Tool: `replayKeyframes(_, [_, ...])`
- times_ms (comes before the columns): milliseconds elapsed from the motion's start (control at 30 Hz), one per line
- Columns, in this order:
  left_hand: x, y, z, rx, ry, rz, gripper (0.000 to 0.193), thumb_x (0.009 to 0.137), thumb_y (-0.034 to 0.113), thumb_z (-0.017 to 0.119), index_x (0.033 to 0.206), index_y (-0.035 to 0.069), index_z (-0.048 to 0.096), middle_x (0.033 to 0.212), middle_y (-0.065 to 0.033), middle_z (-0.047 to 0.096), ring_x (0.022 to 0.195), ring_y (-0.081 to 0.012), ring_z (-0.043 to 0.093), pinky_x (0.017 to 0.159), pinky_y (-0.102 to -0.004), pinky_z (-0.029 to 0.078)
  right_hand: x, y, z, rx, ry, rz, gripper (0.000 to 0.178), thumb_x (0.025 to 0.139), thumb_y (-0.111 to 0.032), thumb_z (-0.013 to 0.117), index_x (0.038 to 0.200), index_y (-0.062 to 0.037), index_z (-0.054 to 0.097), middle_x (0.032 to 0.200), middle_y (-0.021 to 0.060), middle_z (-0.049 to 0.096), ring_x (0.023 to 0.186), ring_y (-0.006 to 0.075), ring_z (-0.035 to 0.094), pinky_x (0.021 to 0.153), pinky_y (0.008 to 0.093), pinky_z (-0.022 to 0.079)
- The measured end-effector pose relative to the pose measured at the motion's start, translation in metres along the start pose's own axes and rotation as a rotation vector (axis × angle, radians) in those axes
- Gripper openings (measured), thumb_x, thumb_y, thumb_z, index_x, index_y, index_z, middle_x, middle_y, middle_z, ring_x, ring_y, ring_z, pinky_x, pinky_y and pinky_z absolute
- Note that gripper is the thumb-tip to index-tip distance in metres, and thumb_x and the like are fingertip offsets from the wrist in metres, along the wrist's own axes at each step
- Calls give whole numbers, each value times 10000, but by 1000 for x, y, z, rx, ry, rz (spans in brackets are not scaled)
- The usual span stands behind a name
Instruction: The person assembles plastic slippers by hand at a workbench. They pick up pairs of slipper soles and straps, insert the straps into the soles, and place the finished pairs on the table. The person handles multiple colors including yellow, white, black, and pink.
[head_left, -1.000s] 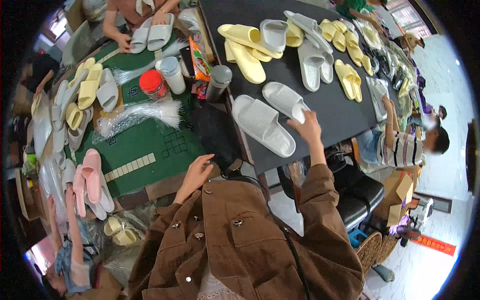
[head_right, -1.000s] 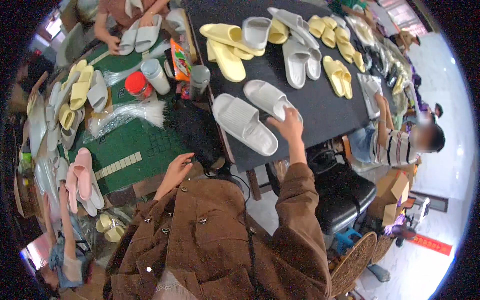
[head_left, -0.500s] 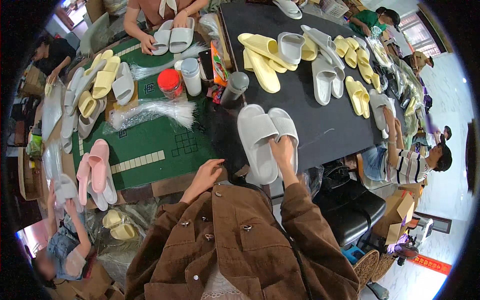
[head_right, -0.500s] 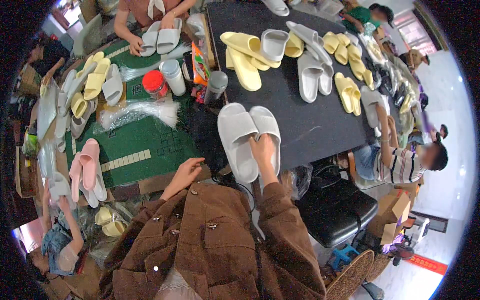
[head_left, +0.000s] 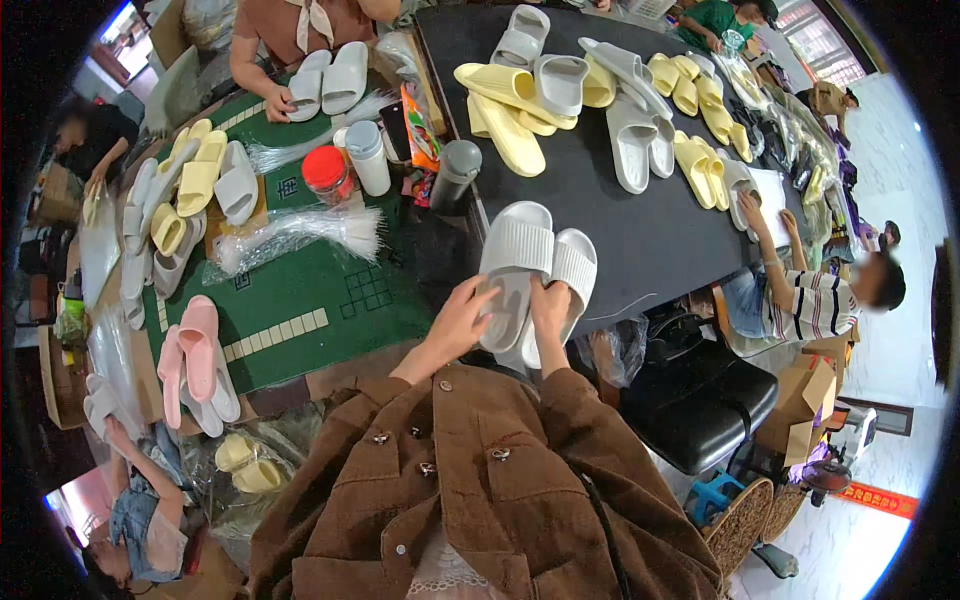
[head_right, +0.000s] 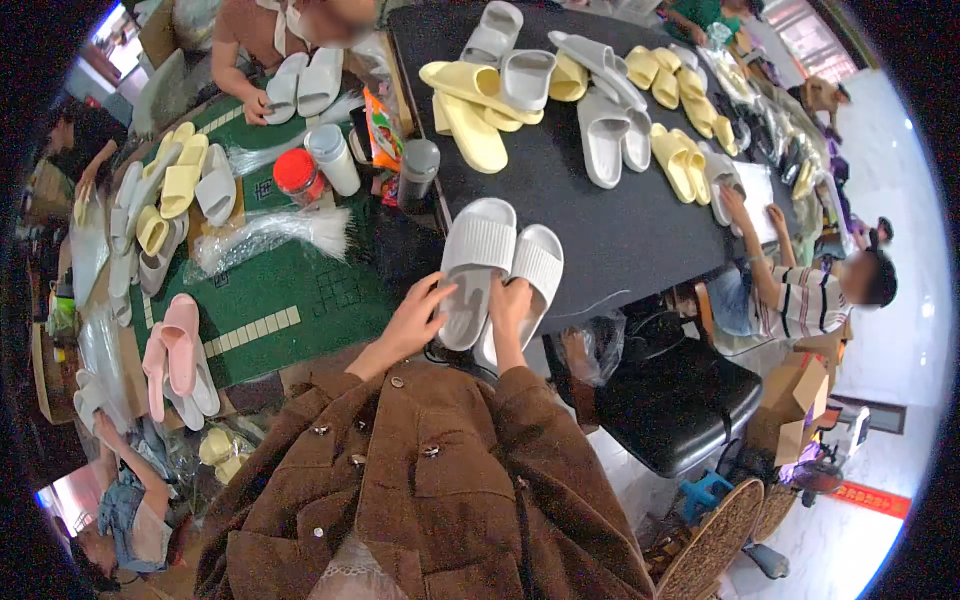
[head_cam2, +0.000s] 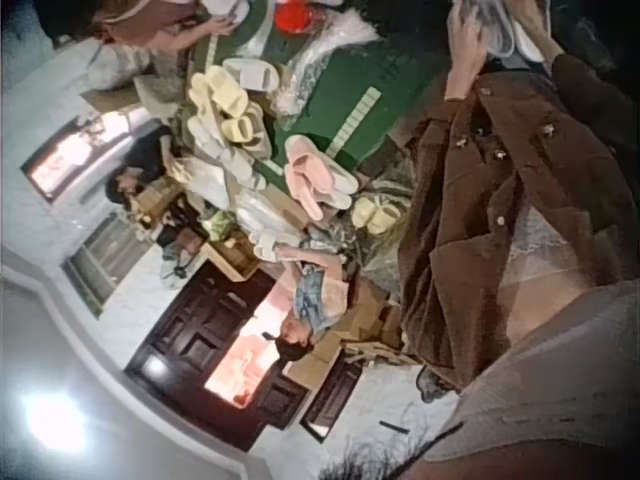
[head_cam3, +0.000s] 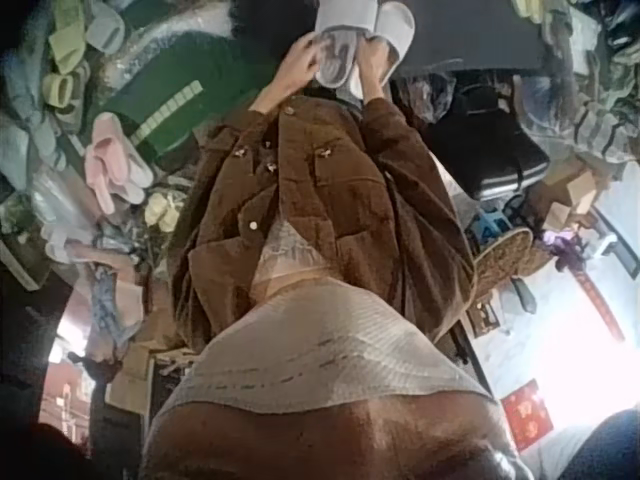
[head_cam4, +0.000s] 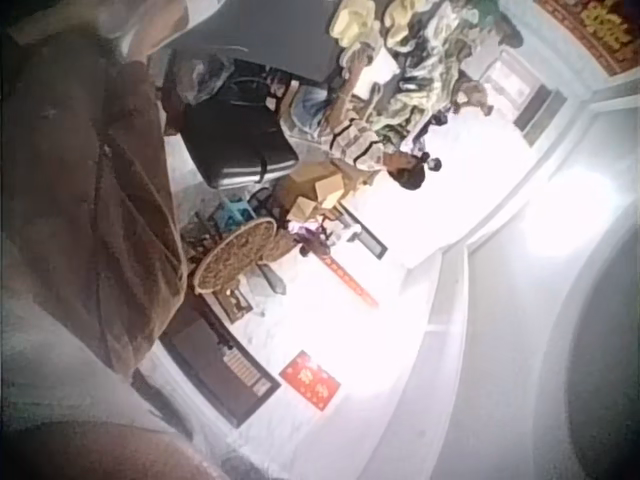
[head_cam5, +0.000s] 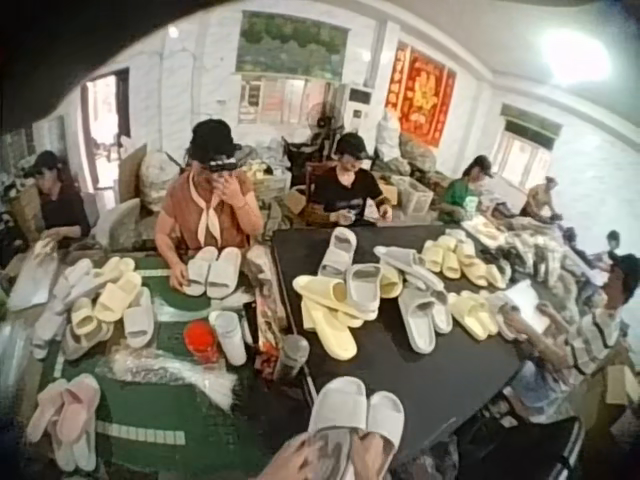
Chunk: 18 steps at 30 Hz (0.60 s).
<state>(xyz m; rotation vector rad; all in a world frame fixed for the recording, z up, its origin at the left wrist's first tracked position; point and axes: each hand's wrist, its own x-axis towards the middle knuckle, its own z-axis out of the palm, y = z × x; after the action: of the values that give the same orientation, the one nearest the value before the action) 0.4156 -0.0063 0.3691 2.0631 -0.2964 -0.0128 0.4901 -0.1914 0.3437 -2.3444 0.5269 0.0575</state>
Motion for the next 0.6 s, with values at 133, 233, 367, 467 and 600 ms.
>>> replayKeyframes(133, [7, -15, 27, 156, -15, 130, 507, 768, 84, 611, 1260, 56, 495, 1326, -198, 386, 1249, -381, 359, 1042, -446, 304, -2, 5, -3, 111, -93, -161, 467, 733, -295, 719, 912, 113, 579, 850, 231, 614, 768, 314, 599, 721, 389, 464])
replayKeyframes(233, [20, -5, 39, 234, -60, 140, 554, 753, 90, 623, 1278, 36, 457, 1311, -213, 386, 1239, -390, 360, 1038, -447, 308, 12, 39, -4, 206, -156, -193, 486, 743, -218, 709, 1094, 76, 545, 1104, 227, 547, 984, 297, 533, 840, 370, 421])
replayKeyframes(367, [31, -5, 50, 248, -55, 110, 639, 745, 106, 639, 1319, 7, 377, 1315, -226, 373, 1229, -392, 360, 1044, -448, 300, -6, 45, -15, 200, -102, -311, 519, 744, -218, 696, 1152, 45, 515, 1089, 253, 513, 965, 356, 522, 768, 410, 451])
replayKeyframes(467, [44, -13, 57, 227, -15, 111, 750, 732, 175, 686, 1369, 24, 319, 1334, -225, 350, 1252, -402, 318, 1057, -468, 269, -14, 39, -29, 232, -155, -226, 485, 763, -155, 645, 1195, 8, 499, 1103, 229, 517, 979, 356, 517, 801, 387, 447])
replayKeyframes(600, [54, -8, 67, 330, -59, 165, 859, 677, 208, 740, 1393, 58, 290, 1344, -187, 352, 1235, -397, 315, 1042, -514, 215, -8, 52, -25, 115, -27, -324, 429, 786, -91, 573, 1199, 4, 505, 1115, 237, 515, 996, 386, 517, 811, 404, 444])
